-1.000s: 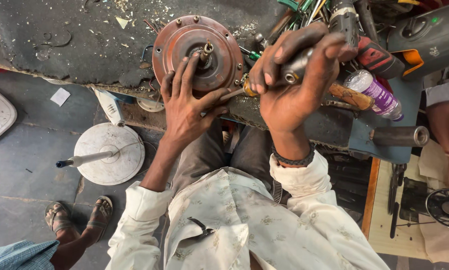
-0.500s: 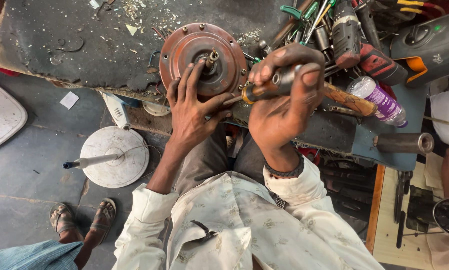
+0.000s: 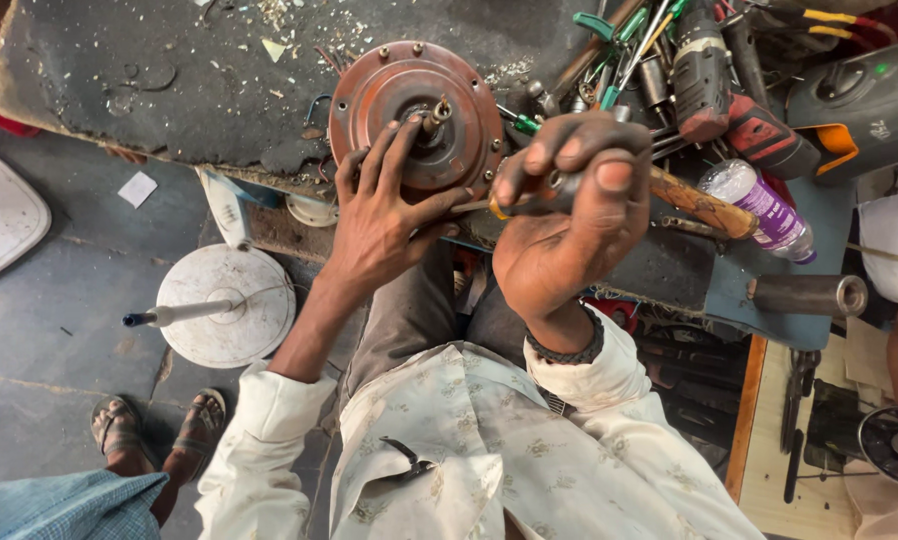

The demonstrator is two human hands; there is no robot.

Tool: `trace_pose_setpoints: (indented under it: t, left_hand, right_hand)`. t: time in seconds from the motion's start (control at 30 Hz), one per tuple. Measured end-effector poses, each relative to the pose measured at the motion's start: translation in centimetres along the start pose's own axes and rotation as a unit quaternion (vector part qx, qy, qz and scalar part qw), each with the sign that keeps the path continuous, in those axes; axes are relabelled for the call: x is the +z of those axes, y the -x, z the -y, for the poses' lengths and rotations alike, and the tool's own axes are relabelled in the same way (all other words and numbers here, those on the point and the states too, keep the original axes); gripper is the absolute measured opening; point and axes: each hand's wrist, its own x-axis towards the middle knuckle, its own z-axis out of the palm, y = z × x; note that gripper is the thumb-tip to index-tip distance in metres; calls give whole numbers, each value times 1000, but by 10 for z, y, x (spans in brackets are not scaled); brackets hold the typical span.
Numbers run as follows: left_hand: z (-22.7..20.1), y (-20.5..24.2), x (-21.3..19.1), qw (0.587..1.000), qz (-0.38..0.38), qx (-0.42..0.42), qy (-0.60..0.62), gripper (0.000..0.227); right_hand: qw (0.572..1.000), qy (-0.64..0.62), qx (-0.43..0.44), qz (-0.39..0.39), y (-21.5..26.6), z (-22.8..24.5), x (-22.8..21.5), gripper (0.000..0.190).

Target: The person uses a screwdriver and hammer to adjust and secure a central component on a copper-colored motor housing. They repeatedly tap the screwdriver and hammer the housing while rotating the part to access different areas.

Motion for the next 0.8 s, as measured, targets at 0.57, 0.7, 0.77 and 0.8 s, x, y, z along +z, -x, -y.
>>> trace_pose_setpoints:
  t: [0.57, 0.7, 0.77, 0.8]
  left_hand:
    - [49, -21, 0, 983, 128, 122, -41, 88]
    - [64, -28, 5, 953, 23, 213, -212, 83]
    - [63, -21, 8, 971, 57, 198, -121, 84]
    - [62, -18, 6, 976, 74, 192, -77, 84]
  right_hand:
    - [994, 86, -54, 42, 22, -17, -16, 42]
    - [985, 20, -3, 169, -9, -2, -8, 47]
    - [912, -15, 92, 399, -33, 13, -11, 46]
    - [862, -28, 130, 489, -41, 20, -10, 46]
